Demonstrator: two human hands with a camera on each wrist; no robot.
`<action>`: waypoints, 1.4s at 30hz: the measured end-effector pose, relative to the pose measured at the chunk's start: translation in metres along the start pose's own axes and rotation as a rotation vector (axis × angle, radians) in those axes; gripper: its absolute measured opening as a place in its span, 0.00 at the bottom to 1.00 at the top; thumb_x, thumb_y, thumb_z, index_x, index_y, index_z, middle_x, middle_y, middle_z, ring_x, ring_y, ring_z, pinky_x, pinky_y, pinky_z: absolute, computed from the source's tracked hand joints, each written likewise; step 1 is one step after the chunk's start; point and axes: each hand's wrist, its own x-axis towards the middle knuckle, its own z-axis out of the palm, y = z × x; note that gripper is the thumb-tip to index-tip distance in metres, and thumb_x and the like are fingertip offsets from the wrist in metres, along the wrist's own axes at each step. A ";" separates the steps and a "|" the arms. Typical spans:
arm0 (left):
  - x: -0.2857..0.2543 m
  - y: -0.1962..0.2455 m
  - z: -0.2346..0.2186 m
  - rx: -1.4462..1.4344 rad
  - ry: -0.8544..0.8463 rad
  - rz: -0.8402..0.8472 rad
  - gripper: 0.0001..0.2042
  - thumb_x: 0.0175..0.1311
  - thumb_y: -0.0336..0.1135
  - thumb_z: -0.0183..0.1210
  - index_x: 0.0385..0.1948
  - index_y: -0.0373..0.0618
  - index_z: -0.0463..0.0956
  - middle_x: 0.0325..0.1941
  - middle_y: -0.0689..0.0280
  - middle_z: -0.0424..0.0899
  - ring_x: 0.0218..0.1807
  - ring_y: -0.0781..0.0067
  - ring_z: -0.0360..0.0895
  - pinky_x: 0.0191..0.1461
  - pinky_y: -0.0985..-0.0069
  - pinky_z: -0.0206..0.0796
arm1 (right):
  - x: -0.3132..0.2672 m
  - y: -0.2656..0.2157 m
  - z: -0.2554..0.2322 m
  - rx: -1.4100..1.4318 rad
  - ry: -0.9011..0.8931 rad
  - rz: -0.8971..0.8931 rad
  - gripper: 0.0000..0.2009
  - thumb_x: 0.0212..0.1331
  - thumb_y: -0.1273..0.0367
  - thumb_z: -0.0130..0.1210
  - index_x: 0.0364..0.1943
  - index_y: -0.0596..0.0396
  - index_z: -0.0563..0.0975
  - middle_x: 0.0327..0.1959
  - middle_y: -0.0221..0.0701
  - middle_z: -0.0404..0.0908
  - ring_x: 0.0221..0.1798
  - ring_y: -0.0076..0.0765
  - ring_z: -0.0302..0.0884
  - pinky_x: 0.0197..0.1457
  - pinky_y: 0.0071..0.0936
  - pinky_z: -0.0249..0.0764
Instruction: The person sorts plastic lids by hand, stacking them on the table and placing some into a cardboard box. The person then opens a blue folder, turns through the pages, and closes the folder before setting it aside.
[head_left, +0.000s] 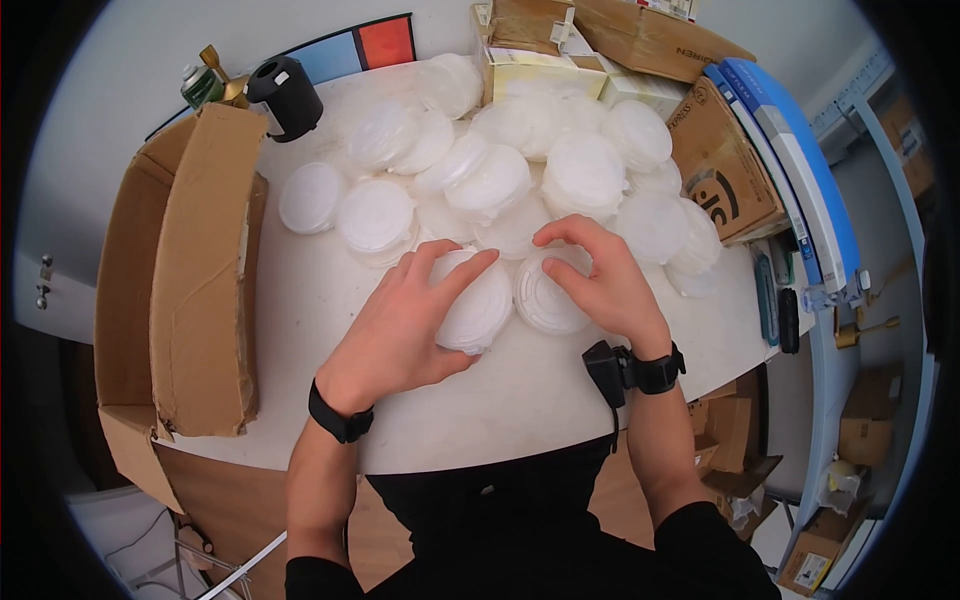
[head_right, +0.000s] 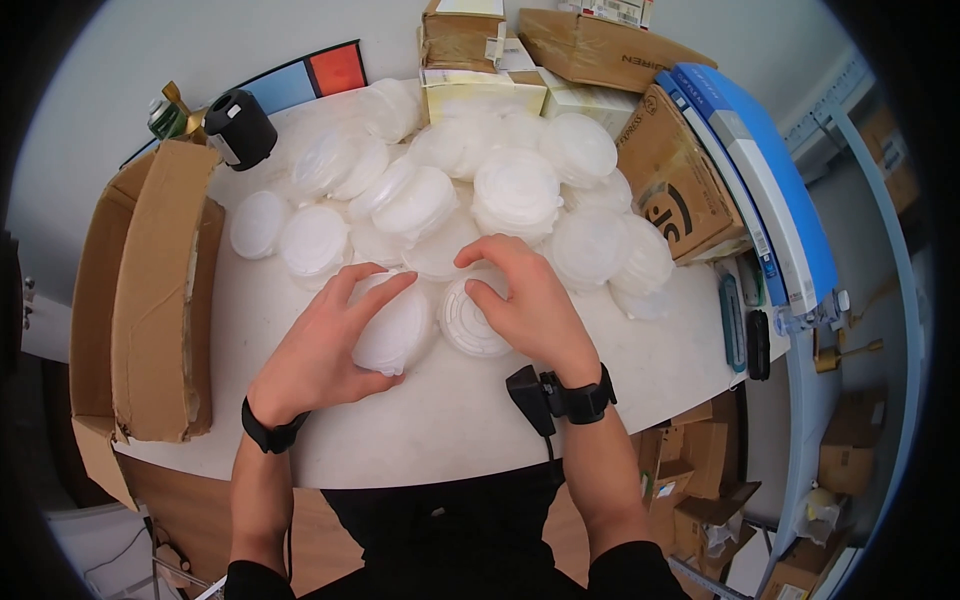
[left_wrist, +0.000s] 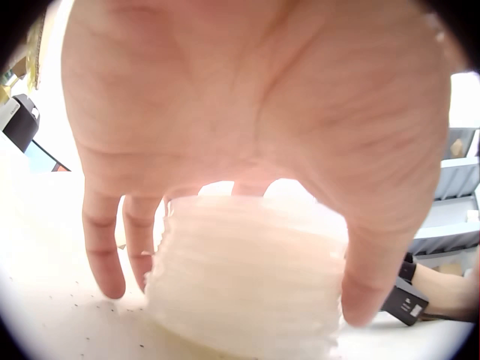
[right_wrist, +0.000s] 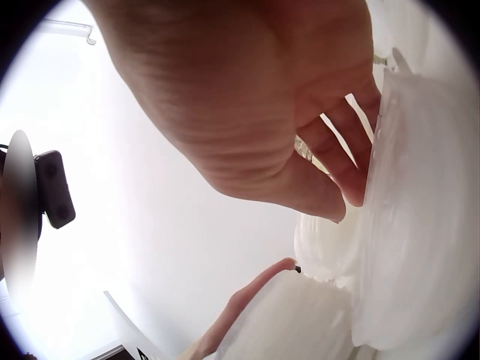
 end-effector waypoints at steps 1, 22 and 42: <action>0.000 0.000 0.001 0.035 -0.027 -0.001 0.47 0.41 0.35 0.76 0.73 0.57 0.68 0.68 0.51 0.68 0.65 0.44 0.72 0.68 0.60 0.70 | 0.000 0.002 0.000 -0.003 0.001 0.000 0.13 0.58 0.76 0.60 0.48 0.57 0.80 0.47 0.37 0.84 0.52 0.44 0.81 0.58 0.39 0.74; -0.006 0.002 -0.013 -0.005 -0.057 -0.042 0.57 0.39 0.33 0.79 0.79 0.55 0.56 0.72 0.51 0.68 0.67 0.45 0.72 0.70 0.60 0.69 | -0.004 -0.003 -0.008 -0.294 -0.014 0.080 0.05 0.61 0.71 0.60 0.34 0.60 0.81 0.37 0.42 0.83 0.45 0.51 0.80 0.49 0.42 0.76; -0.002 0.005 -0.007 0.007 0.016 -0.051 0.54 0.41 0.37 0.80 0.77 0.54 0.60 0.64 0.50 0.77 0.63 0.45 0.77 0.65 0.60 0.73 | -0.006 -0.006 -0.008 -0.167 -0.268 -0.108 0.08 0.59 0.74 0.62 0.42 0.58 0.82 0.40 0.35 0.79 0.48 0.44 0.78 0.52 0.37 0.76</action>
